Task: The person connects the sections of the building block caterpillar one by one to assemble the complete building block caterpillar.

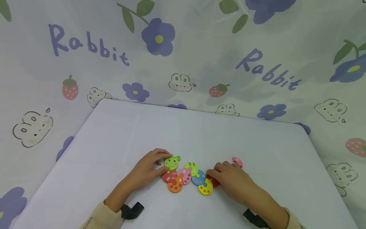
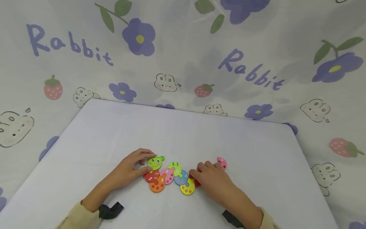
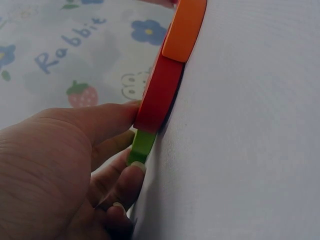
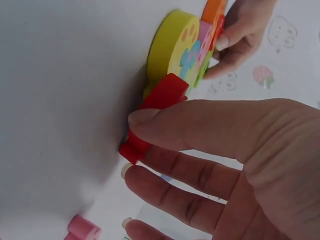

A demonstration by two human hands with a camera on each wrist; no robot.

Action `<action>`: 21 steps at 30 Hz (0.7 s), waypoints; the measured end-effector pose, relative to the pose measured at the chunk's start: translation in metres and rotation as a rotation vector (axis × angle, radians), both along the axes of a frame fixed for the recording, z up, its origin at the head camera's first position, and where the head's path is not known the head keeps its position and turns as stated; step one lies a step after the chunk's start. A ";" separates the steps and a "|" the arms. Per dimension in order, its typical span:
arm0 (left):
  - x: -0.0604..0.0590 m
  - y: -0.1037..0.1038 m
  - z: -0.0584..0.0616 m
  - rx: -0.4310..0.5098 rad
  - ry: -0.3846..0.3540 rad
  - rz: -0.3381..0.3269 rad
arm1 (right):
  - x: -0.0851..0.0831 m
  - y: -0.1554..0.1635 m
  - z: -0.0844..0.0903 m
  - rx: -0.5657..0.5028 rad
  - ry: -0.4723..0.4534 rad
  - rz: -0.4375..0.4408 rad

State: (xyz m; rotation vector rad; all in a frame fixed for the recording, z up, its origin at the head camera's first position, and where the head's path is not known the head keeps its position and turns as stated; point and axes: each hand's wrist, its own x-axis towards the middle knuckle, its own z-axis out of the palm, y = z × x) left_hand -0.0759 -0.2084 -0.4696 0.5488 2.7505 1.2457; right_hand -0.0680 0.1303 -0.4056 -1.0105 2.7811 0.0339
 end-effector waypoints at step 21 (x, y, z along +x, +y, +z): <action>-0.002 0.001 -0.001 -0.007 -0.002 -0.002 | -0.011 0.031 0.002 -0.061 0.038 -0.163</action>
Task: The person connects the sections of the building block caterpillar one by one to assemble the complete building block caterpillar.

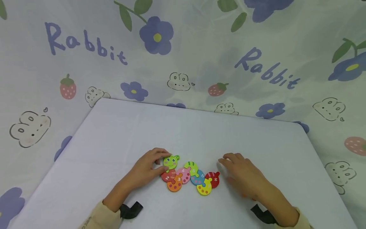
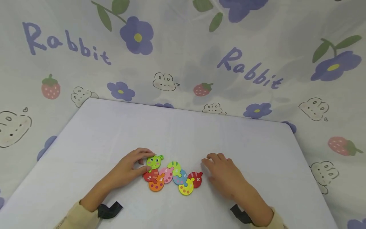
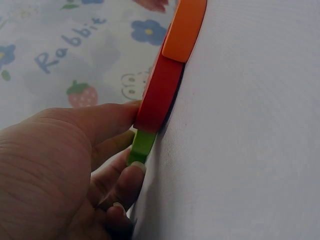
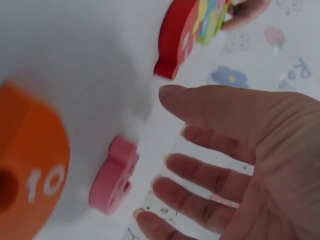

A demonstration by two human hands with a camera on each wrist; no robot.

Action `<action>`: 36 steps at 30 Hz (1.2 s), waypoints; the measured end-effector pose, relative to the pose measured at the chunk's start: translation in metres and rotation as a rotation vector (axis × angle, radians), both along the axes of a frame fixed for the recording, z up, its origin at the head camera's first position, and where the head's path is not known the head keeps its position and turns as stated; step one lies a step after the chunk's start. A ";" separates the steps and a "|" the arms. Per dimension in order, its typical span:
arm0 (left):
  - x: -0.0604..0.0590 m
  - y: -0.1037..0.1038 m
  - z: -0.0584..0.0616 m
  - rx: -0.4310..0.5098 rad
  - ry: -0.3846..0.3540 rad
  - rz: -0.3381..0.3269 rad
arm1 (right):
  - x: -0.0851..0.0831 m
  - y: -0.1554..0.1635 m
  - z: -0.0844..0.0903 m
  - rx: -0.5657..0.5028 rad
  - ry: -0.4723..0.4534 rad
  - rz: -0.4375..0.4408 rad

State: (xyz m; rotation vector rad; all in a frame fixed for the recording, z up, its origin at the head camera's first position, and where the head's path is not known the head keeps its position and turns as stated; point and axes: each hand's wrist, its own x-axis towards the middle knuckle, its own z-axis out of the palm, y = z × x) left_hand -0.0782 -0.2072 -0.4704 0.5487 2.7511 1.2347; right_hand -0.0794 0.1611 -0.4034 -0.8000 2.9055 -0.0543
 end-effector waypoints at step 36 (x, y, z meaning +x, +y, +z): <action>0.002 0.000 0.004 0.011 0.009 0.001 | -0.010 0.020 -0.006 -0.142 -0.147 -0.179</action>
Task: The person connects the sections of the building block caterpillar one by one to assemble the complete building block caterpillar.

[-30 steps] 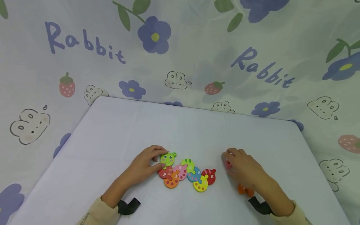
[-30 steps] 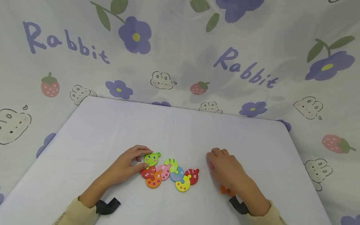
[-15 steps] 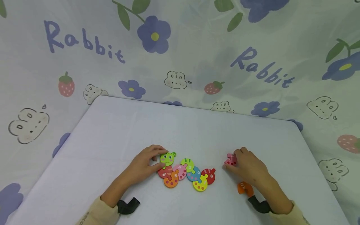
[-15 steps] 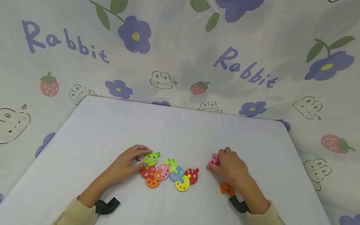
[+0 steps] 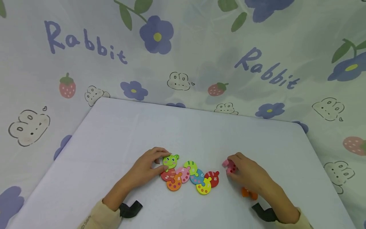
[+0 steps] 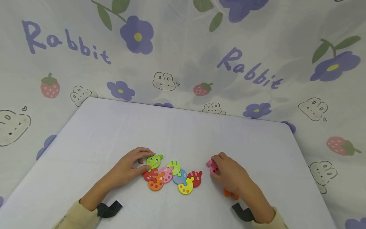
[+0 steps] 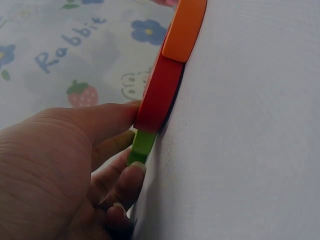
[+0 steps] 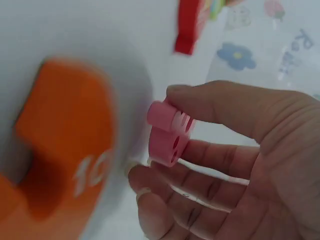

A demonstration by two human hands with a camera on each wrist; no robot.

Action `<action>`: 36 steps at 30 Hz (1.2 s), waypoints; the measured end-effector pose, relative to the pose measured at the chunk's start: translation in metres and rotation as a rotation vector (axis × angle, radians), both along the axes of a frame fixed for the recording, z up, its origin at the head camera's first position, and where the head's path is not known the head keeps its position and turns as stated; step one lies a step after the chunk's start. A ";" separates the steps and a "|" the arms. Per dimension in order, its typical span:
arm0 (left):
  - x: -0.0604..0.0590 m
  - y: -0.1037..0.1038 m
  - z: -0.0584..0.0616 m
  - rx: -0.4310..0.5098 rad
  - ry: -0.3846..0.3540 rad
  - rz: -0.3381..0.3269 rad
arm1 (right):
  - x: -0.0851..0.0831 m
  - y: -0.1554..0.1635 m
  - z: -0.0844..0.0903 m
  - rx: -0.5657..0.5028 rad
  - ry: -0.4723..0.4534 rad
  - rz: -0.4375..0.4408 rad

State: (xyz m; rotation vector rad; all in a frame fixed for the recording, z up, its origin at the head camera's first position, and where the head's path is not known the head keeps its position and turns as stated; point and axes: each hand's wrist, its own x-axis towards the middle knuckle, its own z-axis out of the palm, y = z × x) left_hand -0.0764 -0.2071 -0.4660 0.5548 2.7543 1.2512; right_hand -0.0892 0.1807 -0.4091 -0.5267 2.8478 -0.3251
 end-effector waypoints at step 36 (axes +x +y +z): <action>-0.003 0.001 -0.004 -0.007 -0.015 0.009 | -0.004 0.007 -0.004 0.093 -0.064 -0.012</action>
